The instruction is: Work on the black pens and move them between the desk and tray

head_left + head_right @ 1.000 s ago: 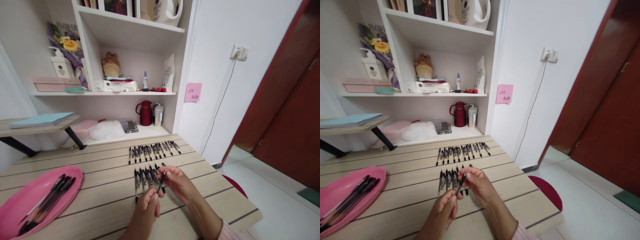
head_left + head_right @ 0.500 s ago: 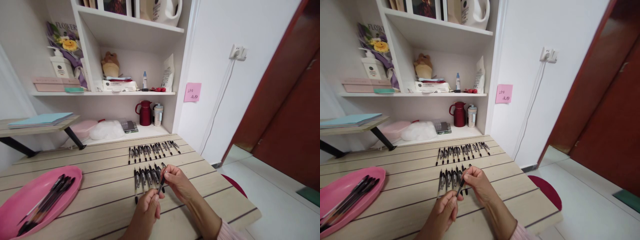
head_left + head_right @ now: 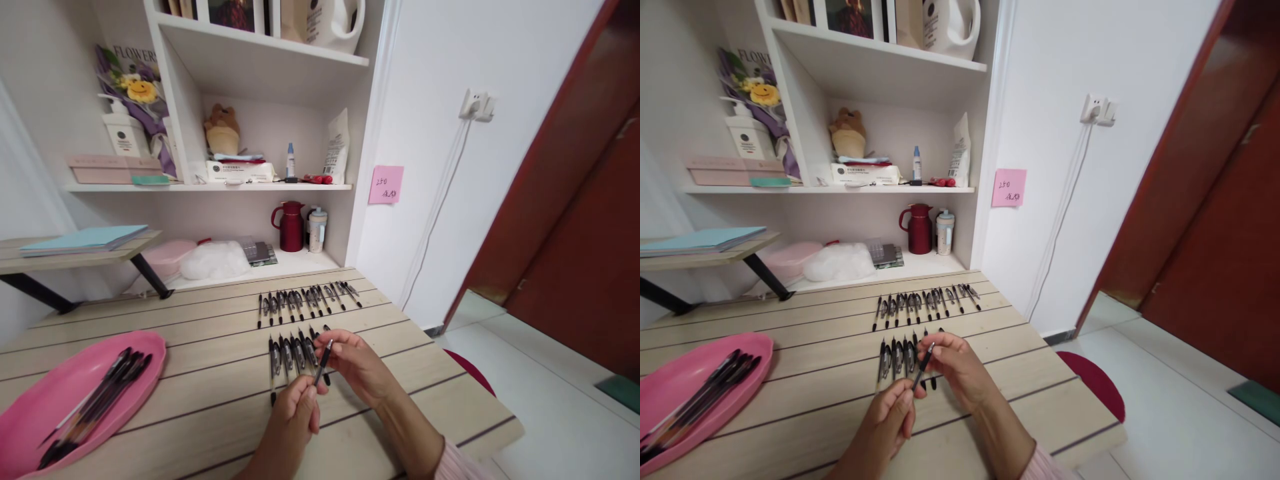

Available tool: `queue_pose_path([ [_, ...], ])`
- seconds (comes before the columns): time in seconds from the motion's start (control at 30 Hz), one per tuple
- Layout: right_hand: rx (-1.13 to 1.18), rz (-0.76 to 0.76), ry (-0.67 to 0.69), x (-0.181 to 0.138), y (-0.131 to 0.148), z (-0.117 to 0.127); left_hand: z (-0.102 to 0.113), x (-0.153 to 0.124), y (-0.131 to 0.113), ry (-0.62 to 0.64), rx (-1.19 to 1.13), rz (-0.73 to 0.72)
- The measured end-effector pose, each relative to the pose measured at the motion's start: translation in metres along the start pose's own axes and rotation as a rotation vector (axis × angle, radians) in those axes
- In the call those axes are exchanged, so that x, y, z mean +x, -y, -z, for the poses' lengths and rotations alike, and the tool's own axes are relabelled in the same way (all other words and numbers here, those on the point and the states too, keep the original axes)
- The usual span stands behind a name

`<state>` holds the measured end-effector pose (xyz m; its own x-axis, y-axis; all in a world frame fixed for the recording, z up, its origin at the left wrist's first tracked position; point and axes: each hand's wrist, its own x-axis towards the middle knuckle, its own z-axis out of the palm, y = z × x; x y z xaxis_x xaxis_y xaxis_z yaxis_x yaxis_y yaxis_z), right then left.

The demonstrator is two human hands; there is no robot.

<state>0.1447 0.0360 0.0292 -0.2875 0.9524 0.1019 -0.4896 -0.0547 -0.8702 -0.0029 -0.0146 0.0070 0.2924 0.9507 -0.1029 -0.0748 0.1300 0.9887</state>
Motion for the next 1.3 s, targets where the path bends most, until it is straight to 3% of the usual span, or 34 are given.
queue_pose_path([
  [0.13,-0.049,0.038,-0.06,0.002,-0.003,0.002,0.001,0.001,0.002,0.01,0.022,0.006],
  [0.33,0.023,0.005,-0.009,0.0,0.0,0.0,0.0,-0.001,-0.002,0.002,0.016,0.014],
  [0.5,-0.019,0.045,-0.087,0.002,-0.003,0.001,0.0,0.0,-0.001,-0.011,0.04,-0.004],
  [0.77,0.047,0.004,-0.022,0.0,-0.001,0.0,0.001,0.001,0.003,-0.017,0.043,-0.025],
  [1.1,-0.066,0.011,-0.107,0.003,-0.01,0.003,0.004,0.006,0.012,-0.033,0.073,-0.032],
  [1.23,-0.133,0.004,-0.068,0.007,0.002,0.008,0.004,0.008,0.01,-0.057,0.046,-0.017],
  [1.3,-0.273,0.01,-0.13,0.017,0.015,0.017,0.004,0.009,0.007,-0.075,0.018,0.002],
])
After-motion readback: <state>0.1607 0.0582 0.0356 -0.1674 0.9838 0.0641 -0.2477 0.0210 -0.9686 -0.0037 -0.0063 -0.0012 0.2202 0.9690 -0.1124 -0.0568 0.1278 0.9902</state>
